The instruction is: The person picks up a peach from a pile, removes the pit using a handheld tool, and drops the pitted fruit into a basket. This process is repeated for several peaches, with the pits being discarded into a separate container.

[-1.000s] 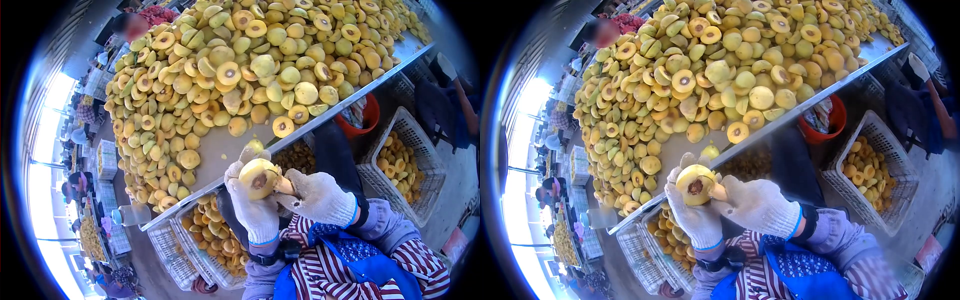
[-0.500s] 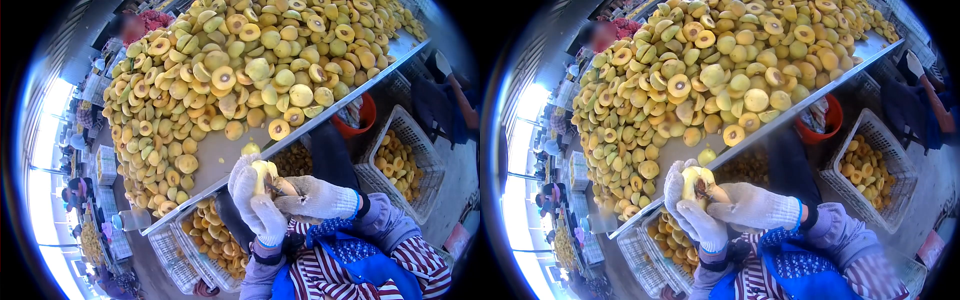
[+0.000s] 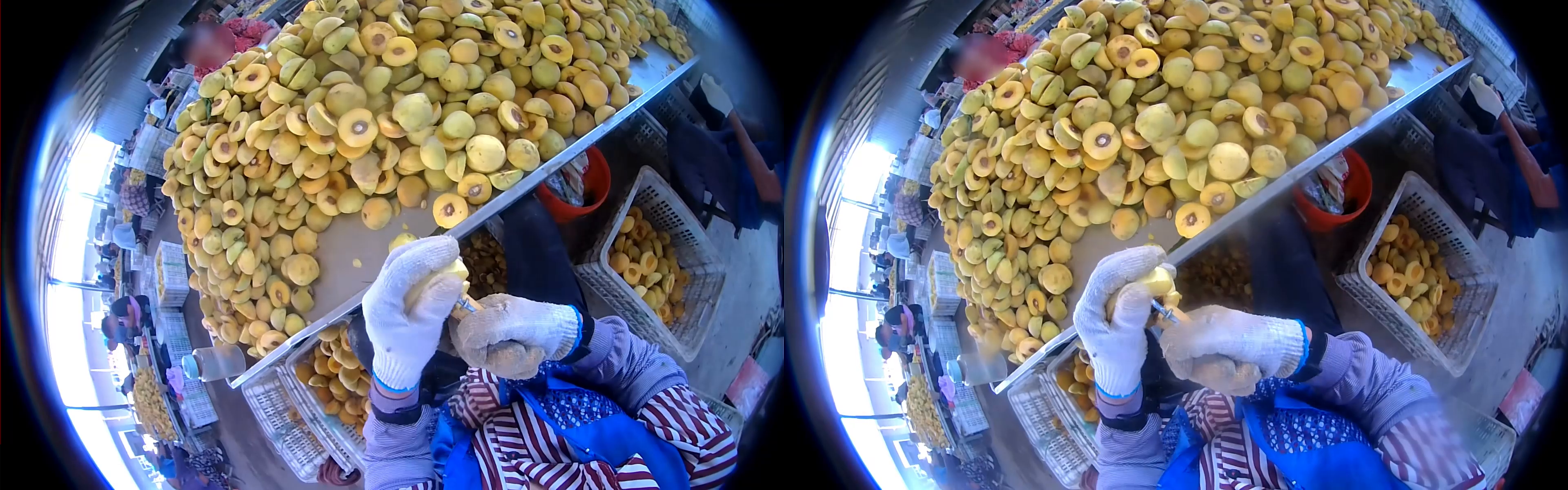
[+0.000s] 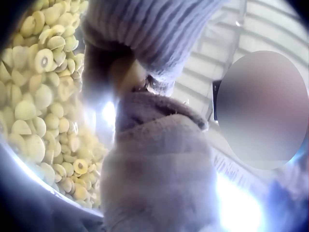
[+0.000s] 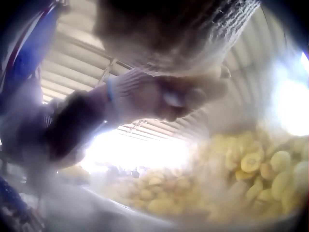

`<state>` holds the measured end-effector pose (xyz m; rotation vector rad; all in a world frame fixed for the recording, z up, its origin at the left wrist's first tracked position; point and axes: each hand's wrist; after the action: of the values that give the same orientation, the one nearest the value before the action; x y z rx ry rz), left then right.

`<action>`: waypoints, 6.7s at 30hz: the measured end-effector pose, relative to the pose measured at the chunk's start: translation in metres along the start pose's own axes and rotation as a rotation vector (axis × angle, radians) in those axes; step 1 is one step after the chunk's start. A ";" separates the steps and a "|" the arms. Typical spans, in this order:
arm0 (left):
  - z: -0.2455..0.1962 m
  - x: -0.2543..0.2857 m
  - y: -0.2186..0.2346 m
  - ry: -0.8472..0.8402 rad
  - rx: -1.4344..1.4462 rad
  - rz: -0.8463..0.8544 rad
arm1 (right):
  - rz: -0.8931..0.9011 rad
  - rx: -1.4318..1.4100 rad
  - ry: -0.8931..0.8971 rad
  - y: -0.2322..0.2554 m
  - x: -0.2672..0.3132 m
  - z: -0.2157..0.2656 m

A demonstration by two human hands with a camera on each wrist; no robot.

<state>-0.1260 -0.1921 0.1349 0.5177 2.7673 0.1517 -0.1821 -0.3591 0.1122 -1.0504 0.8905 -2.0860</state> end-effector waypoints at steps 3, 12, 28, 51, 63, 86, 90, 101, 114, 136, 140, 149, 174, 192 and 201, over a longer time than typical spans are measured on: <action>0.005 -0.007 -0.002 -0.521 -0.357 -0.011 | 0.039 -0.031 0.042 0.005 -0.002 -0.002; 0.015 -0.018 0.003 -0.484 -0.393 0.091 | 0.362 -0.391 0.052 0.010 -0.007 -0.008; 0.013 -0.002 -0.002 0.164 0.551 -0.005 | 0.528 -0.549 0.029 0.008 -0.019 -0.017; 0.057 0.073 0.073 0.174 -0.307 -0.649 | 0.167 -0.021 -0.005 0.029 -0.009 -0.013; 0.165 -0.042 0.077 0.106 -0.862 -0.141 | -0.191 0.363 -0.097 0.001 -0.031 0.005; 0.057 0.002 0.002 0.274 0.474 -0.388 | -0.812 1.102 0.508 0.010 -0.047 0.004; 0.039 0.010 -0.021 0.178 0.449 -0.524 | -0.827 1.097 0.450 0.001 -0.039 0.002; 0.031 0.010 -0.009 0.241 0.589 -0.351 | -0.542 0.389 0.228 -0.010 -0.013 0.024; 0.041 0.027 -0.017 0.226 0.803 -0.436 | -0.656 0.880 0.457 0.008 -0.019 -0.008; 0.012 0.030 -0.048 -0.281 -0.118 -0.377 | -0.301 0.526 0.142 -0.011 0.006 0.007; 0.009 0.032 -0.048 -0.135 -0.129 -0.322 | -0.167 0.313 0.082 -0.001 0.011 -0.004; 0.023 0.017 -0.028 -0.372 0.236 0.008 | 0.108 -0.114 0.050 0.013 0.006 -0.034; 0.026 0.047 0.007 0.318 0.571 -0.659 | 0.354 0.084 -0.091 0.029 -0.013 -0.026; 0.195 -0.031 0.072 0.202 -0.958 0.124 | -0.281 0.424 -0.041 0.019 -0.013 -0.014; 0.159 -0.040 0.094 0.099 -0.976 0.282 | -0.309 0.444 0.146 0.004 -0.007 -0.019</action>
<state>-0.0065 -0.1127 0.0115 0.6007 2.2813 1.5018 -0.1943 -0.3501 0.0975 -0.8417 0.3090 -2.4892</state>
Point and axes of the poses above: each hand's wrist, its own x-axis away from the middle knuckle, its own y-axis out of the back of the hand, z = x × y, and after that the axes turned 7 degrees about -y, right-handed
